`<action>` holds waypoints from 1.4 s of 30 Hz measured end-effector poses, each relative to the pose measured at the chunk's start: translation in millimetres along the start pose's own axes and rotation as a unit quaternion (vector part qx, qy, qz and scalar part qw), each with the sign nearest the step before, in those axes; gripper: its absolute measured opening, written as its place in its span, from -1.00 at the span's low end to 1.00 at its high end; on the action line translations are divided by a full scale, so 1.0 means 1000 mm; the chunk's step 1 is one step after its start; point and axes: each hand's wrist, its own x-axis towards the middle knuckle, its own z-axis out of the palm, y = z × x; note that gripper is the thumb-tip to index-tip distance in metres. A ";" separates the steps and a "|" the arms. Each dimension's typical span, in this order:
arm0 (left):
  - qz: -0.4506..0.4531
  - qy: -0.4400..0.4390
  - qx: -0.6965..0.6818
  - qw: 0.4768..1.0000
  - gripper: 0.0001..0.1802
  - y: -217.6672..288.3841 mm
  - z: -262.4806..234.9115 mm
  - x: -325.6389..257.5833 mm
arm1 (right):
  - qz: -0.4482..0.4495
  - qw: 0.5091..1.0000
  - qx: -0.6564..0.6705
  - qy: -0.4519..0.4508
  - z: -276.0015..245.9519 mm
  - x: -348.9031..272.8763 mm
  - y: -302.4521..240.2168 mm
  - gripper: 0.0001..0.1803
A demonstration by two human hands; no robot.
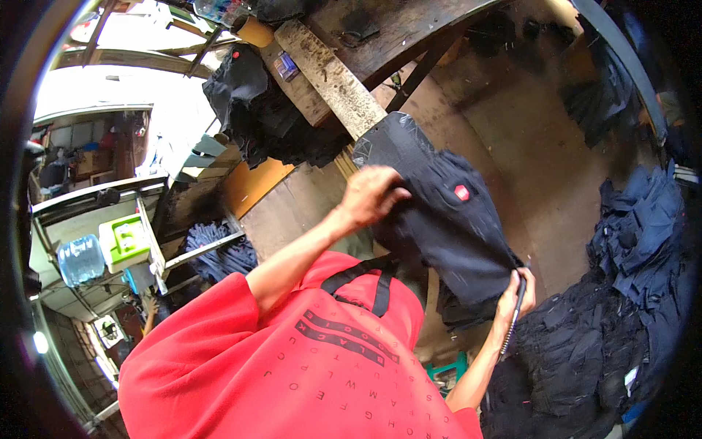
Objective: The person uses a rotary grinding tool to distress a pair of black jeans on a wooden workbench. They repeatedly grind along seams and pockets, creating worn patterns, then flip the jeans to work on different areas.
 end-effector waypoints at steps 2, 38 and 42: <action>-0.001 -0.024 -0.050 0.998 -0.60 0.052 0.043 0.000 | -0.026 0.996 -0.038 0.072 -0.035 0.020 0.032 -0.82; -0.200 -0.011 0.013 0.980 -0.46 -0.033 -0.036 0.026 | -0.222 0.959 0.099 -0.148 0.193 -0.012 -0.191 -0.63; -0.245 -0.001 -0.108 0.964 -0.39 -0.036 -0.045 0.023 | -0.100 0.963 0.192 -0.164 0.188 -0.011 -0.207 -0.65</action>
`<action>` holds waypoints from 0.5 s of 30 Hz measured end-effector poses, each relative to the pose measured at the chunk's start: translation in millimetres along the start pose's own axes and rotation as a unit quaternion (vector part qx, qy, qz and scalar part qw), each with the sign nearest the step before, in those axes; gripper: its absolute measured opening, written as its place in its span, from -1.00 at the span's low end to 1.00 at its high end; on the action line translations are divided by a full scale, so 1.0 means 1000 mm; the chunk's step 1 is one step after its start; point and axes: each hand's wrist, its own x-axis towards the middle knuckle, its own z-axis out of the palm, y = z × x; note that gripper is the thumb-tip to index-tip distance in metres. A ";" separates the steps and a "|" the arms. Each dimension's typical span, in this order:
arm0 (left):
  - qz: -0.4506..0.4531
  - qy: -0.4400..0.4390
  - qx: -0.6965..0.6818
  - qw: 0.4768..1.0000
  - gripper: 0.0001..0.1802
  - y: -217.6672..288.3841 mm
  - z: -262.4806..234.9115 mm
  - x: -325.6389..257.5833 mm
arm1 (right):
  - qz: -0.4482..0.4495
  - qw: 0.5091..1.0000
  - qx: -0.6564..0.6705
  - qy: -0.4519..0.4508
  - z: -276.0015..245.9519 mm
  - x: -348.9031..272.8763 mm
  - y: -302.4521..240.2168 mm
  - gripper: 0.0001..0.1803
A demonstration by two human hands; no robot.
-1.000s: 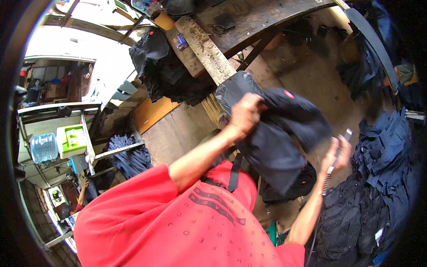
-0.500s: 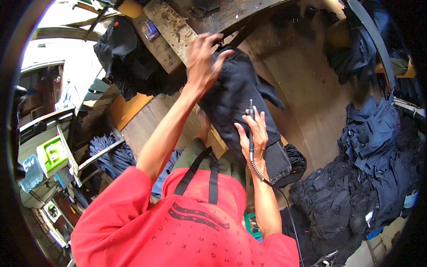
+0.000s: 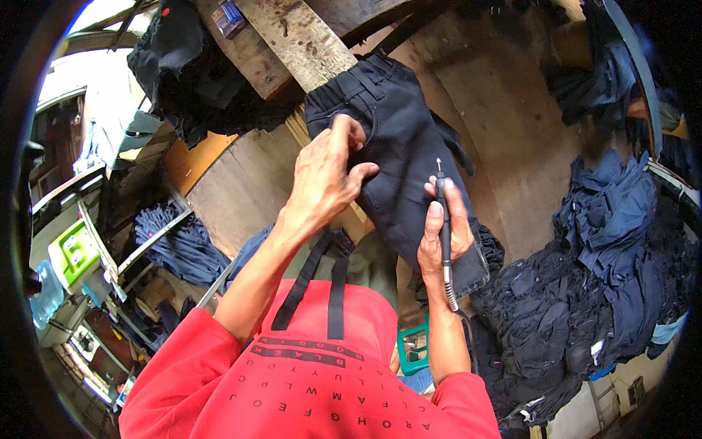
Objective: The person uses a rotary grinding tool to distress a pair of black jeans on a wooden workbench. They repeatedly grind along seams and pockets, creating worn patterns, then flip the jeans to work on different areas.
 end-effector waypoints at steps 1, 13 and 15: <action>-0.021 -0.010 -0.039 0.999 -0.36 -0.003 -0.002 -0.001 | -0.055 0.998 0.038 0.002 0.002 0.007 -0.003 -0.64; 0.010 -0.065 -0.153 0.986 -0.12 -0.039 -0.013 0.004 | -0.313 0.941 0.004 -0.128 0.053 0.061 0.010 -0.65; 0.011 -0.071 -0.160 0.984 -0.11 -0.041 -0.013 0.005 | -0.306 0.941 0.012 -0.147 0.052 0.058 0.013 -0.67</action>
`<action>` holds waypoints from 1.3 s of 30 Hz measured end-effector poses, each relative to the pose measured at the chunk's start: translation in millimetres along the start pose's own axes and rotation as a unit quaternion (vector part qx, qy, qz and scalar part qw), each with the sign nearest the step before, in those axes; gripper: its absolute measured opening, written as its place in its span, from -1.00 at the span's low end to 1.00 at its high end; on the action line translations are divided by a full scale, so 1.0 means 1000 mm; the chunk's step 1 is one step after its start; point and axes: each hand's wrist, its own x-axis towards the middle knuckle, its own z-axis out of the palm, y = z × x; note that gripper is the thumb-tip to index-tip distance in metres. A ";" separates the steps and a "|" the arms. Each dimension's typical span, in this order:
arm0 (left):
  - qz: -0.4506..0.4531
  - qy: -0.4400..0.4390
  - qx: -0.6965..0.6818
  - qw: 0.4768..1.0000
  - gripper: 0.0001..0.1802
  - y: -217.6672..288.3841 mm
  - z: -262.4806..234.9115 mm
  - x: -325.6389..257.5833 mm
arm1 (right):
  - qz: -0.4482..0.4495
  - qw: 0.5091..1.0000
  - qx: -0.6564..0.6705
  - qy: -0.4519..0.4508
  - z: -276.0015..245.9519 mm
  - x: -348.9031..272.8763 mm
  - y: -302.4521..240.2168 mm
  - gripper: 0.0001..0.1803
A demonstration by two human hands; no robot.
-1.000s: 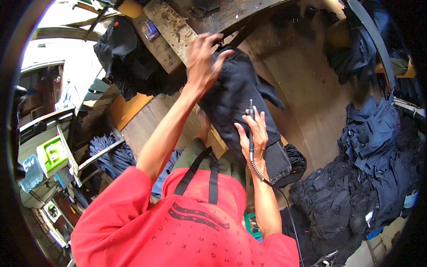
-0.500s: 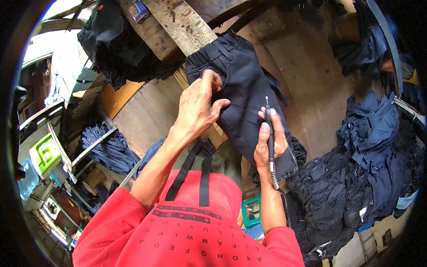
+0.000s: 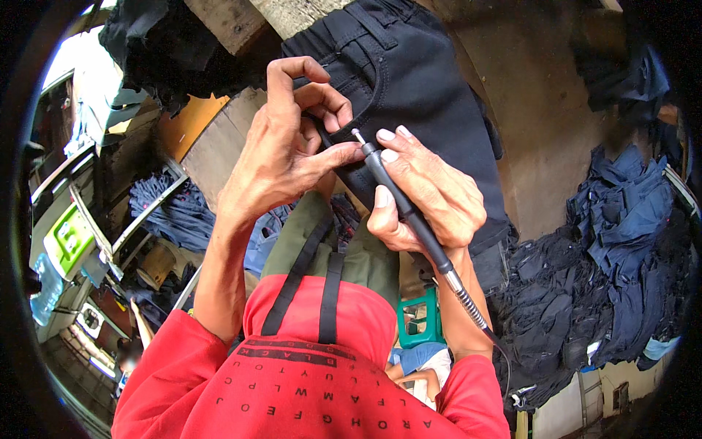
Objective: The person uses a rotary grinding tool to distress a pair of black jeans on a wooden workbench. They repeatedly grind along seams and pockets, creating worn patterns, then flip the jeans to work on different areas.
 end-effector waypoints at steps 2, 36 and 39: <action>-0.004 -0.007 -0.001 1.000 -0.11 -0.002 0.000 0.001 | -0.003 1.000 0.002 -0.004 0.003 -0.003 0.000 -0.68; -0.018 0.048 -0.101 0.994 -0.08 -0.018 0.015 -0.003 | 0.017 1.000 0.001 0.003 0.007 -0.003 0.004 -0.65; -0.021 0.054 -0.106 0.993 -0.06 -0.019 0.017 -0.003 | 0.024 1.000 0.004 0.007 0.006 -0.003 0.003 -0.65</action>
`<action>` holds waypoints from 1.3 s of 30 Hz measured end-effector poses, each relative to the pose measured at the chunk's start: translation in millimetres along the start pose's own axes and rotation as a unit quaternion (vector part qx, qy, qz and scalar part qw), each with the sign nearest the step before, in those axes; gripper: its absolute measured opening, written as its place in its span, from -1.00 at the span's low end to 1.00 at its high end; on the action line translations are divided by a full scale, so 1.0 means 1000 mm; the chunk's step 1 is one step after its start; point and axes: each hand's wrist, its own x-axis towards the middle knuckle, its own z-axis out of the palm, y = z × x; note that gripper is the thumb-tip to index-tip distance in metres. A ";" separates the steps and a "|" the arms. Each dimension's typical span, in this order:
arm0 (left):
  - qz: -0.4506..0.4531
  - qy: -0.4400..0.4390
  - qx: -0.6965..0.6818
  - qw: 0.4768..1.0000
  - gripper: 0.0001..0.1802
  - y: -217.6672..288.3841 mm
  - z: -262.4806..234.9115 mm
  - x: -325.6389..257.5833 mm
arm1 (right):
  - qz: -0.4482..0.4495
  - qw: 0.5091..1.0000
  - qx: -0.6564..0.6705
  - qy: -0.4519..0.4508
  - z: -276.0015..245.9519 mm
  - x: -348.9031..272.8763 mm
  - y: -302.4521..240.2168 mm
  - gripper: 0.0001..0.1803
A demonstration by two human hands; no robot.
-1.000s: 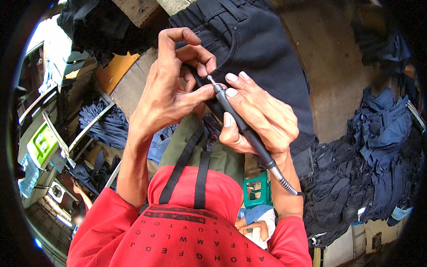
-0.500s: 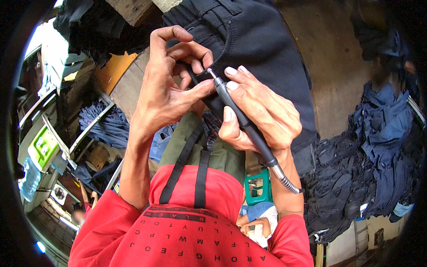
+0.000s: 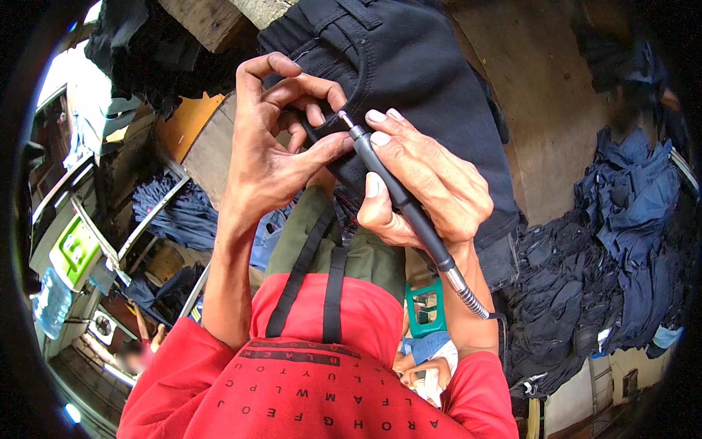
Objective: The person uses a rotary grinding tool to distress a pair of black jeans on a wooden workbench. They repeatedly grind along seams and pockets, creating worn patterns, then flip the jeans to work on different areas.
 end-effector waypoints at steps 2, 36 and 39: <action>0.006 0.001 -0.002 1.000 -0.05 -0.001 0.001 0.000 | 0.007 1.000 -0.005 -0.004 -0.001 -0.001 0.000 -0.64; 0.011 0.020 -0.039 0.999 -0.05 -0.007 0.007 -0.003 | 0.051 0.995 -0.004 0.090 0.003 0.003 0.004 -0.70; 0.005 0.019 -0.036 0.999 -0.05 -0.006 0.007 -0.004 | 0.057 0.998 -0.010 0.032 -0.005 0.002 0.000 -0.63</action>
